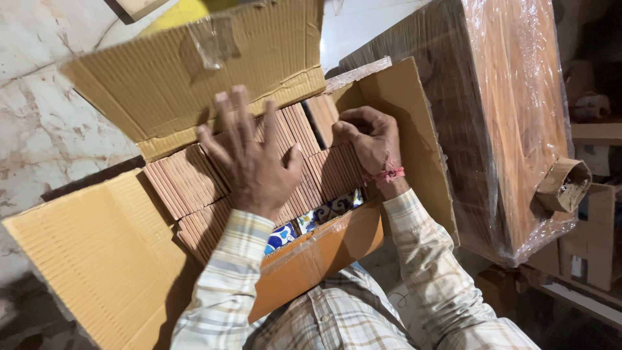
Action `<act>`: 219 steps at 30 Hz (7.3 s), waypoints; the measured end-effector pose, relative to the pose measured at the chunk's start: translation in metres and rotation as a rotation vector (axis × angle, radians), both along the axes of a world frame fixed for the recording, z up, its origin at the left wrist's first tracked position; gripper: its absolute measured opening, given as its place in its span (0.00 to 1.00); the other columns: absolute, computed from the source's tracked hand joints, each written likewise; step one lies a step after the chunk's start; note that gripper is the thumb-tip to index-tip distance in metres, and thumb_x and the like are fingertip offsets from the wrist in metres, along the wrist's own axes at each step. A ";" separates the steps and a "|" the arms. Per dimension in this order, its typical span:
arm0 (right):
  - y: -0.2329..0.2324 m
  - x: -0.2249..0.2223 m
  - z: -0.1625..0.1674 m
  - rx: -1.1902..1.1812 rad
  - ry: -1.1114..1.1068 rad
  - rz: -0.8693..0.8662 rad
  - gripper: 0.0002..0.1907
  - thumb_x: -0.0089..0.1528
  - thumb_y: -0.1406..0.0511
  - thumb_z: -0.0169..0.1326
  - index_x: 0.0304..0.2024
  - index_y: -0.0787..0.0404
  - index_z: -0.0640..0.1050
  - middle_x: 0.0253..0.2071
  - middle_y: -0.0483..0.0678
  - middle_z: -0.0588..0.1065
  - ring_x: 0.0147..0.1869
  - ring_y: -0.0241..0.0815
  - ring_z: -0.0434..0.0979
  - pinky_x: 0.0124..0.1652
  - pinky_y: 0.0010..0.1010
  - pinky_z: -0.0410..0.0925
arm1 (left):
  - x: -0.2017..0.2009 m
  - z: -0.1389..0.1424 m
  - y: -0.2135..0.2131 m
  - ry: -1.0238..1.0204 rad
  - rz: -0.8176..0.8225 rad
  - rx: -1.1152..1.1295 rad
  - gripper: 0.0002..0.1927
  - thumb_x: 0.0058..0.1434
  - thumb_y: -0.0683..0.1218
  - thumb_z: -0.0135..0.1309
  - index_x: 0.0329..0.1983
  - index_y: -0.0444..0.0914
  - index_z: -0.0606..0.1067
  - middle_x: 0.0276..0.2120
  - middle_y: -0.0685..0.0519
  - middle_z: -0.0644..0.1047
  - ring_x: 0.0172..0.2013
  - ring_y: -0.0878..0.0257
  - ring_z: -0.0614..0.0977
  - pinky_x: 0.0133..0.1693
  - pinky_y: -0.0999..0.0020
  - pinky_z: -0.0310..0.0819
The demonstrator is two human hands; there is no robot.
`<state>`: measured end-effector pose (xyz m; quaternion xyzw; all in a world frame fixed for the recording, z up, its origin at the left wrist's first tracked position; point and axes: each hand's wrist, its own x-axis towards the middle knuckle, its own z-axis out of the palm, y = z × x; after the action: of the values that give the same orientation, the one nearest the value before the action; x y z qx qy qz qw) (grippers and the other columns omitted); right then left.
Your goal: The person takes decorative painted ceramic tiles one at a time out of a cardboard box, turns them over in their hands, and places them in a spread-out arrangement on the workbench next to an angle grinder. They also press and align stacks of plain tiles inside the box and pick up individual tiles to view their painted faces before setting them down.
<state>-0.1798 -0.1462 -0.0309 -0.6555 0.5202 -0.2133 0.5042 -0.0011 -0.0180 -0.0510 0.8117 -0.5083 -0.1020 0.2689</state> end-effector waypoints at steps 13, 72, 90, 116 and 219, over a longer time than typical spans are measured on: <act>0.004 0.007 0.016 -0.498 0.317 0.096 0.06 0.61 0.73 0.65 0.41 0.67 0.83 0.30 0.50 0.80 0.30 0.31 0.79 0.33 0.24 0.71 | -0.026 0.001 -0.009 -0.001 -0.474 -0.002 0.37 0.62 0.57 0.57 0.72 0.40 0.64 0.73 0.53 0.61 0.74 0.56 0.55 0.70 0.33 0.40; -0.018 0.050 0.045 -0.728 0.700 0.968 0.37 0.46 0.75 0.60 0.61 0.61 0.72 0.56 0.60 0.66 0.62 0.66 0.68 0.55 0.46 0.69 | -0.011 -0.007 0.012 0.256 -0.412 0.036 0.04 0.44 0.43 0.61 0.24 0.39 0.80 0.69 0.42 0.62 0.74 0.47 0.47 0.72 0.43 0.32; -0.060 0.067 0.053 -0.452 0.628 0.548 0.08 0.62 0.72 0.61 0.44 0.68 0.79 0.34 0.50 0.81 0.37 0.36 0.81 0.37 0.27 0.73 | -0.030 -0.043 0.011 0.302 -0.298 -0.334 0.37 0.41 0.50 0.66 0.60 0.43 0.78 0.67 0.47 0.67 0.71 0.50 0.54 0.71 0.40 0.34; -0.016 -0.247 0.036 0.265 -0.267 -0.393 0.09 0.68 0.66 0.55 0.50 0.63 0.77 0.41 0.44 0.80 0.42 0.35 0.81 0.40 0.31 0.76 | -0.046 0.023 -0.016 0.044 -0.494 0.005 0.37 0.62 0.59 0.54 0.74 0.42 0.68 0.70 0.40 0.66 0.76 0.46 0.54 0.70 0.37 0.35; 0.008 -0.342 -0.125 0.540 -0.273 -0.706 0.19 0.65 0.68 0.53 0.59 0.65 0.74 0.47 0.50 0.80 0.43 0.39 0.83 0.39 0.33 0.81 | -0.083 -0.032 -0.010 -0.130 -0.379 0.074 0.37 0.72 0.63 0.57 0.73 0.37 0.62 0.70 0.41 0.60 0.72 0.44 0.55 0.74 0.37 0.42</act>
<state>-0.5221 -0.1380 -0.1558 -0.2495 0.6772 -0.3131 0.6174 -0.0843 -0.0277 -0.0834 0.7159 -0.6640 -0.1168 0.1814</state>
